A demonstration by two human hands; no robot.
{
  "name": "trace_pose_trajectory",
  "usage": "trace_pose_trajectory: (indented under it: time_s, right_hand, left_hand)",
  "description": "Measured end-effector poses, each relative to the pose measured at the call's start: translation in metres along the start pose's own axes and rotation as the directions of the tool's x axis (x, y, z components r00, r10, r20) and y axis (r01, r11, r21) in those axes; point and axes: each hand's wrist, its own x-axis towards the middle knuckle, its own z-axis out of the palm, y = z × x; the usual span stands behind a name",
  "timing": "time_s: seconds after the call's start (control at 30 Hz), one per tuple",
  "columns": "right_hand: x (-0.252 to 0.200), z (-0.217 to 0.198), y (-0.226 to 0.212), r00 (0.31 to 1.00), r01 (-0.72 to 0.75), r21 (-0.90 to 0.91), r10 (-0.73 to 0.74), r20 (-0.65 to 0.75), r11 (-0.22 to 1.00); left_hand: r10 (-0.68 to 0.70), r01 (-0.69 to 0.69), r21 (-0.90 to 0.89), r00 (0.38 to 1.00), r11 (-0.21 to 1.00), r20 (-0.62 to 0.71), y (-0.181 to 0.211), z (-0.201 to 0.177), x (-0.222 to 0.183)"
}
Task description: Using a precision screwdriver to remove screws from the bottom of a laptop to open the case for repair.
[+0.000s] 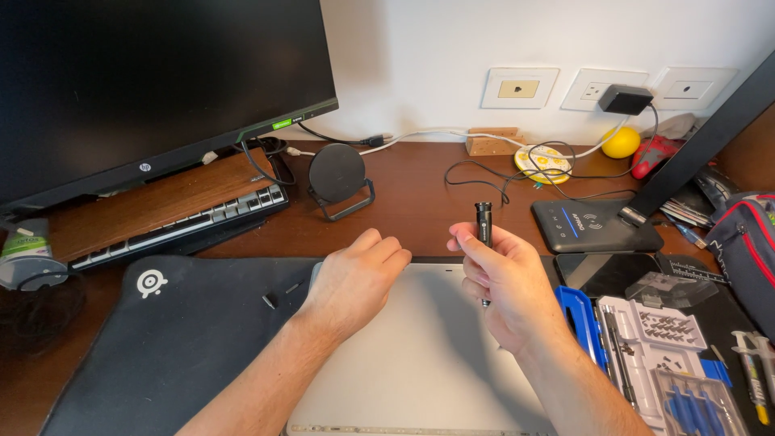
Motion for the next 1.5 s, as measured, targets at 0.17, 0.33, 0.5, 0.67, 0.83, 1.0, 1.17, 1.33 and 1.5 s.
trace_pose_trajectory:
  time_s: [0.17,0.33,0.5,0.67,0.83,1.0,1.17,1.33,1.5]
  right_hand:
    - [0.0,-0.001,0.001,1.0,0.001,-0.003,-0.001,0.007,1.0]
    - [0.001,-0.002,0.001,1.0,0.0,0.011,0.0,0.023,1.0]
    - [0.001,-0.002,0.002,1.0,0.003,0.014,-0.003,0.023,1.0]
    - [0.002,-0.002,0.004,0.999,0.024,-0.001,-0.024,0.026,1.0]
    - [-0.004,0.001,-0.005,0.992,0.13,-0.237,-0.128,0.022,0.963]
    - [0.063,-0.014,0.011,0.978,0.17,-0.909,-0.178,0.108,0.38]
    - [0.076,0.014,0.007,0.956,0.255,-0.956,-0.11,0.272,-0.146]
    - [0.1,0.008,0.027,0.935,0.338,-0.94,-0.103,0.34,-0.035]
    - [0.095,-0.008,0.027,0.92,0.365,-0.916,-0.215,0.327,0.164]
  left_hand:
    - [-0.039,0.041,-0.033,0.998,0.999,0.052,0.003,-0.003,0.001]
    - [-0.077,0.08,-0.064,0.996,0.995,0.044,0.005,-0.007,0.002]
    - [-0.112,0.12,-0.127,0.991,0.985,0.07,0.001,0.001,0.003]
    - [-0.134,0.145,-0.142,0.987,0.979,0.085,0.005,-0.005,0.004]
    - [-0.175,0.164,-0.238,0.984,0.957,-0.026,0.004,-0.014,0.005]
    - [-0.335,0.287,-0.452,0.942,0.845,-0.028,-0.001,-0.014,-0.001]
    - [-0.356,0.309,-0.536,0.934,0.786,0.016,-0.002,-0.018,-0.005]
    - [-0.319,0.263,-0.487,0.947,0.833,-0.033,-0.004,-0.012,-0.007]
    - [-0.27,0.208,-0.55,0.962,0.809,-0.032,0.0,-0.009,-0.007]
